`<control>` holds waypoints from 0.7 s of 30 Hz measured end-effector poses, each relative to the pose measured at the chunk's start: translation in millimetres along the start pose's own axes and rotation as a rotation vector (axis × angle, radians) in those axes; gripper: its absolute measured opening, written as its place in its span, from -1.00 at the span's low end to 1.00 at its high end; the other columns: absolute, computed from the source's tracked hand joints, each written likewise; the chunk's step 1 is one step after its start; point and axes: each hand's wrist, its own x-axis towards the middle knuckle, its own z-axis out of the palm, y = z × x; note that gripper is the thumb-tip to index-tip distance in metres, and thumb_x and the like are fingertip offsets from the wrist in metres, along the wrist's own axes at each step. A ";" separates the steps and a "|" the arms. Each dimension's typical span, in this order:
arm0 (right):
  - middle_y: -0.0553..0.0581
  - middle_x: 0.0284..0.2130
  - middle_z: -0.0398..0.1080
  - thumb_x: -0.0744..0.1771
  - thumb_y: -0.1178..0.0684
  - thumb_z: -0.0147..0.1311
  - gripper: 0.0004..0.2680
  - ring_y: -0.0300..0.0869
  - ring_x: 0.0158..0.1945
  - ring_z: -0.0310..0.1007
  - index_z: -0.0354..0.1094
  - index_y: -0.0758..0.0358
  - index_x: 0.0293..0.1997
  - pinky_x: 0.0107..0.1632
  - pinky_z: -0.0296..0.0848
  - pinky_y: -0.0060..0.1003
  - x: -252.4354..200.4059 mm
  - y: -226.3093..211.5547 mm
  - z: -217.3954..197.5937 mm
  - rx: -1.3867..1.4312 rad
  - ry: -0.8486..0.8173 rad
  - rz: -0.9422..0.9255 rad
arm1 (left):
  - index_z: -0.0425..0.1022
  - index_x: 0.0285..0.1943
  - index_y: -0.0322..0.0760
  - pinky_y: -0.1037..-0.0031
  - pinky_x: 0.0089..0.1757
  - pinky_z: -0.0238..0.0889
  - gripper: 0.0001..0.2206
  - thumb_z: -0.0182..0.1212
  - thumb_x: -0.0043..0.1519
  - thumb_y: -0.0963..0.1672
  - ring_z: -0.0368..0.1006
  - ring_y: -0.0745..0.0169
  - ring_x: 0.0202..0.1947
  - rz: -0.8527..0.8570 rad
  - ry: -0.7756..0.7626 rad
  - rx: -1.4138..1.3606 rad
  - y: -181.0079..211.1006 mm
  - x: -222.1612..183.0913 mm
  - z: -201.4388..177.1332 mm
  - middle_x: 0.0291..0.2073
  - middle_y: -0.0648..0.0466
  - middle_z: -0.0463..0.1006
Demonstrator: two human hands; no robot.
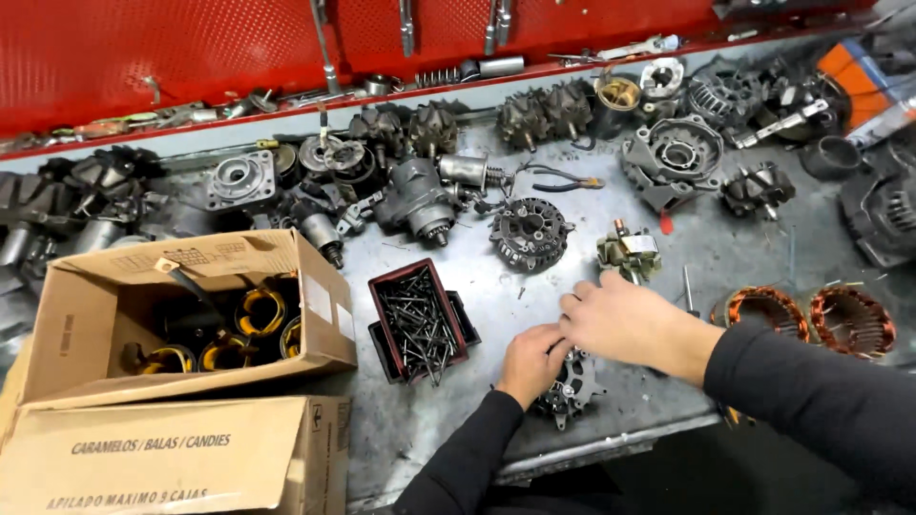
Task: The person disassembles an alternator at a workbench, using a screwdriver to remove screws from the alternator housing and placing the screws into a small parts box. They then set the housing aside and pick up a copper stator winding to handle it.
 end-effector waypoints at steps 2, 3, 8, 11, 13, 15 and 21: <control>0.08 -0.44 0.51 0.24 0.07 0.10 -0.92 0.00 -0.25 0.55 0.49 0.18 -0.43 -0.31 0.40 -0.08 -0.6 6.5 7.7 -0.155 -0.163 -0.107 | 0.62 -0.08 -0.29 0.23 -0.05 0.45 -0.82 0.32 0.24 -0.11 0.58 -0.13 -0.10 -0.007 -0.001 -0.015 6.6 -0.3 -2.5 -0.12 -0.09 0.66; 0.08 -0.44 0.51 0.24 0.07 0.10 -0.92 0.00 -0.25 0.55 0.49 0.18 -0.43 -0.31 0.40 -0.08 -1.5 4.7 10.8 -0.144 -0.167 -0.113 | 0.62 -0.08 -0.29 0.23 -0.05 0.45 -0.82 0.32 0.24 -0.11 0.58 -0.13 -0.10 -0.020 -0.004 -0.016 16.9 -1.1 -8.6 -0.12 -0.09 0.66; 0.23 -0.33 0.50 0.21 -0.13 0.23 -0.77 0.15 -0.24 0.56 0.49 0.22 -0.31 -0.20 0.53 0.06 -2.9 6.0 1.2 0.175 -0.264 0.250 | 0.59 0.11 -0.29 0.18 -0.11 0.41 -0.66 0.35 0.17 -0.10 0.53 -0.20 -0.13 -0.078 -0.039 -0.011 34.5 5.2 -17.5 -0.16 -0.16 0.62; 0.33 -0.35 0.48 0.24 -0.19 0.26 -0.71 0.20 -0.20 0.58 0.49 0.30 -0.35 -0.09 0.56 0.02 0.1 17.8 37.3 0.269 -0.261 0.518 | 0.60 0.04 -0.28 0.22 -0.08 0.43 -0.75 0.31 0.21 -0.12 0.55 -0.16 -0.10 -0.039 -0.014 -0.024 30.7 8.8 -18.7 -0.12 -0.11 0.64; 0.31 -0.32 0.48 0.26 -0.21 0.24 -0.70 0.20 -0.16 0.57 0.50 0.28 -0.31 -0.06 0.56 0.02 -0.1 3.3 18.4 0.297 -0.302 0.559 | 0.61 0.01 -0.27 0.23 -0.07 0.43 -0.79 0.28 0.23 -0.13 0.56 -0.14 -0.08 -0.035 -0.036 -0.017 25.4 -2.1 -10.2 -0.11 -0.07 0.65; 0.29 -0.29 0.49 0.27 -0.23 0.23 -0.70 0.19 -0.12 0.57 0.50 0.26 -0.27 -0.04 0.55 0.02 0.2 -2.8 -4.0 0.304 -0.329 0.581 | 0.62 -0.02 -0.25 0.23 -0.06 0.43 -0.83 0.24 0.26 -0.15 0.56 -0.12 -0.07 -0.021 -0.029 0.001 15.9 -1.8 -3.7 -0.09 -0.03 0.67; 0.18 -0.29 0.49 0.27 0.02 0.07 -0.85 0.12 -0.14 0.56 0.41 0.12 -0.14 -0.16 0.52 0.06 -20.5 13.4 8.3 0.212 -0.172 0.150 | 0.61 -0.05 -0.28 0.22 -0.03 0.40 -0.85 0.24 0.27 -0.14 0.54 -0.10 -0.06 -0.041 -0.075 0.023 20.5 0.6 -10.2 -0.11 -0.04 0.66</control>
